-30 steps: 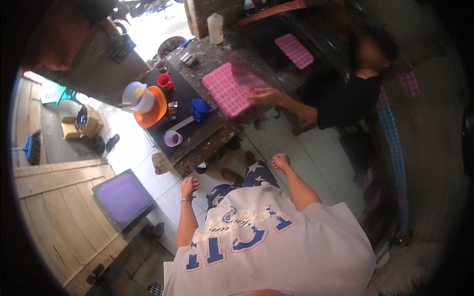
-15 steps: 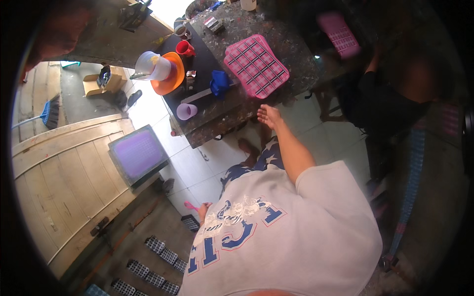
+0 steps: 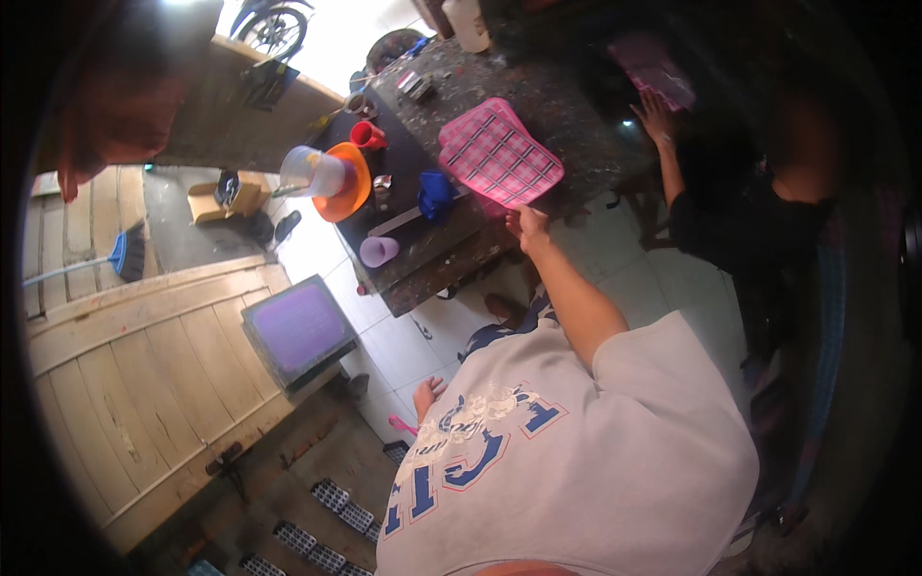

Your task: The person picks up printed fabric pieces from a workbench and hangs them on a line to dry.

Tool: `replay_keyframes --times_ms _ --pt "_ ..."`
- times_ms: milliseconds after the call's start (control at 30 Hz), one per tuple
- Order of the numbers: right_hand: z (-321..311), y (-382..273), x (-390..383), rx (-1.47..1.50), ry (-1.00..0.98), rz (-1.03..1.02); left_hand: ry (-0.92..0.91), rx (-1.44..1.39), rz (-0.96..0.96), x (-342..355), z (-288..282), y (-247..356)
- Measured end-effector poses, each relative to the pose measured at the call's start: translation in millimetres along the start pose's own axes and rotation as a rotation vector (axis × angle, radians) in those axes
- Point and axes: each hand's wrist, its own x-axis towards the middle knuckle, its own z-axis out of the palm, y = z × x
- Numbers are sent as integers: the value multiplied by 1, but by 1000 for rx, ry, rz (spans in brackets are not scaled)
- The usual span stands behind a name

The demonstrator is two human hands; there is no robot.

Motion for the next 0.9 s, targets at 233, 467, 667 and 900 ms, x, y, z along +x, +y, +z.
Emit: replay_keyframes --times_ms 233,467,667,900 --pt "33 -66 -73 -113 -292 -379 -268 -121 19 71 46 182" --pt "32 -99 -216 -248 -675 -481 -1112 -486 -18 53 138 330" --pt "-69 -83 -311 -166 -530 -555 -1314 -417 596 21 177 359" --pt "-133 -28 -333 -295 -386 -543 -1345 -917 -10 25 155 339"
